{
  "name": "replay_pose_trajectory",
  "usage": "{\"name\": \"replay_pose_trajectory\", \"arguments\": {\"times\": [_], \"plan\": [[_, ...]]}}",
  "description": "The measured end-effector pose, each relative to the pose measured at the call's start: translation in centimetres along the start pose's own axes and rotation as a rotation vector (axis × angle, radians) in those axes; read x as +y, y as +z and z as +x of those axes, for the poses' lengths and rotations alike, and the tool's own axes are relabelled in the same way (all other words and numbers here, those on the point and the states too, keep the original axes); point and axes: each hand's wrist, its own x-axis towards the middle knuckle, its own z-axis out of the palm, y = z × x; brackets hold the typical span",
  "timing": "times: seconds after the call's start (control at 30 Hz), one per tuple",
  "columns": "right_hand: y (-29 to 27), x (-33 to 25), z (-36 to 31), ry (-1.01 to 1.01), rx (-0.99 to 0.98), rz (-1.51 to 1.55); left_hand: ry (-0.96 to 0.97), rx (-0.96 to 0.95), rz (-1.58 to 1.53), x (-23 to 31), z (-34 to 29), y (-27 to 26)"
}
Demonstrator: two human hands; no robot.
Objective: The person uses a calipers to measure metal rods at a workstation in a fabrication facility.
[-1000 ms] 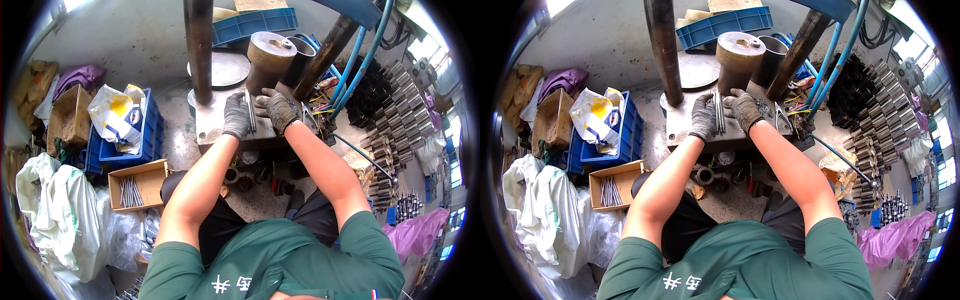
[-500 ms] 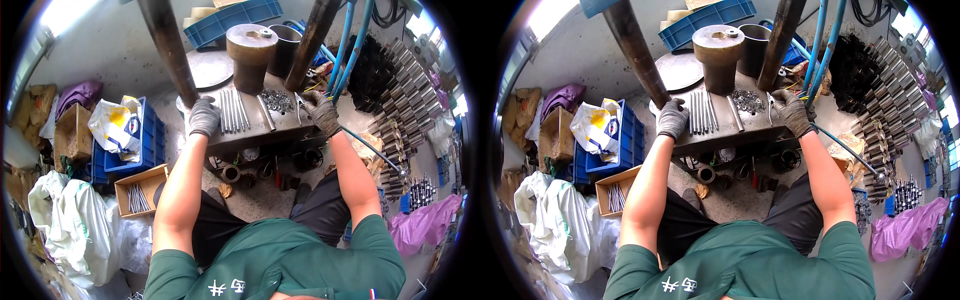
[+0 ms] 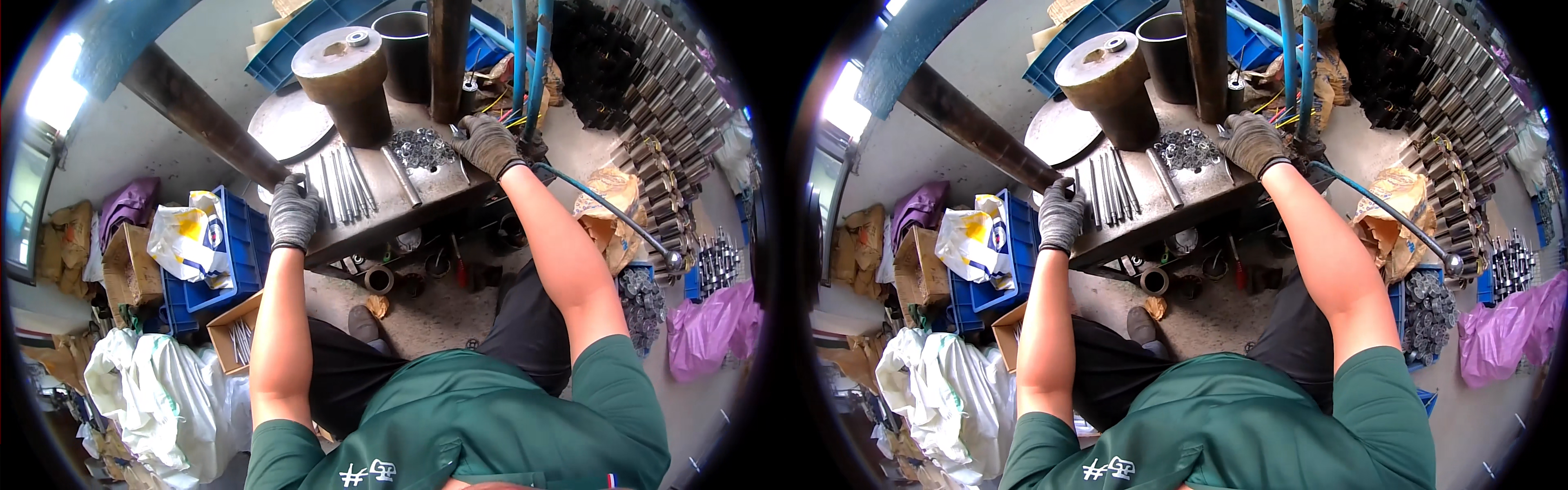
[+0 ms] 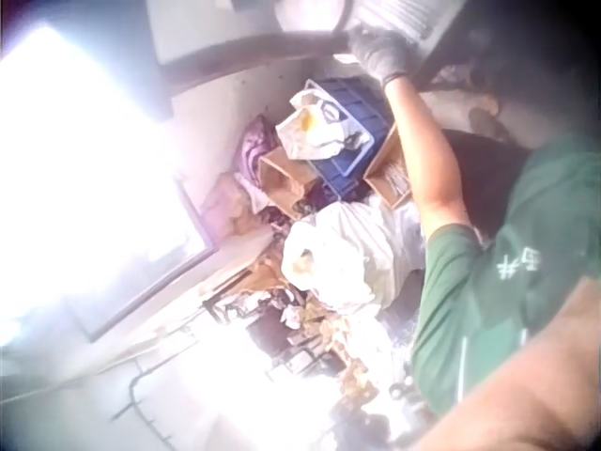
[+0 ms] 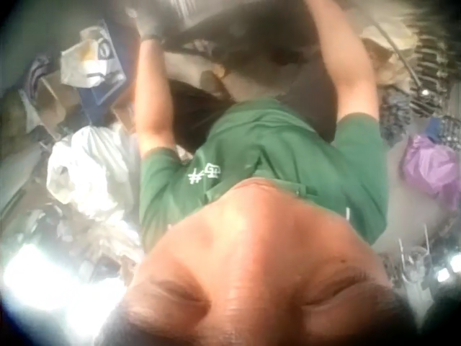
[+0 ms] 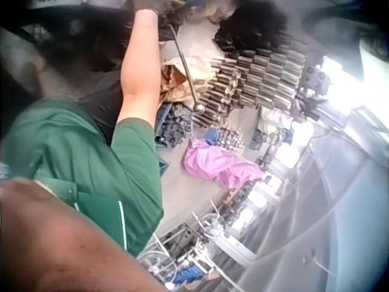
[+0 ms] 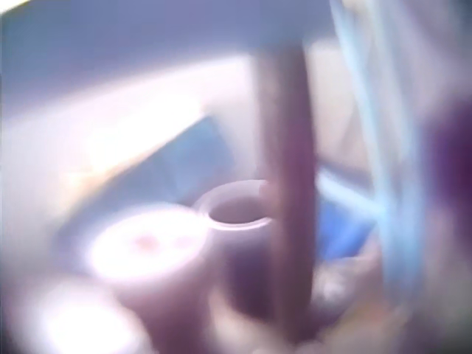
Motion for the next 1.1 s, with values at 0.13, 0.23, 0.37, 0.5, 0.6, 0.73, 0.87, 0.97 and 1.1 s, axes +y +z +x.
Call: {"name": "replay_pose_trajectory", "arguments": {"times": [0.13,0.23,0.37,0.5,0.6,0.73,0.87,0.97,1.1], "plan": [[0.3,-0.4,0.5,0.047,0.045,0.100,-0.007,-0.052,0.155,0.2,-0.1,-0.9],[0.0,-1.1,0.5,0.134,-0.011,0.095,-0.057,-0.045,0.109,0.6,0.1,-1.3],[-1.0,-0.7,0.3,0.180,0.101,0.487,-0.074,0.066,-0.434,-2.2,2.2,-0.9],[-2.1,2.6,-1.2,0.185,0.145,1.596,-0.268,-0.281,-1.582,1.3,0.7,-2.3],[-4.8,0.4,-3.7,0.285,-0.168,2.176,-0.249,-0.458,-1.662,3.0,-1.0,-2.6],[-0.7,2.6,-4.5,0.246,-0.335,2.203,-0.229,-0.450,-1.571,5.4,-1.9,-0.7],[-1.0,0.1,-5.6,0.090,-0.015,1.001,-0.233,-0.384,-1.489,7.3,-3.2,-0.9],[0.0,0.3,-6.5,-0.190,0.102,0.670,-0.256,-0.387,-1.413,7.8,-3.5,-1.1],[0.0,-0.1,-7.4,-0.352,0.087,0.346,-0.213,-0.366,-1.370,7.0,-3.4,-0.4]]}}
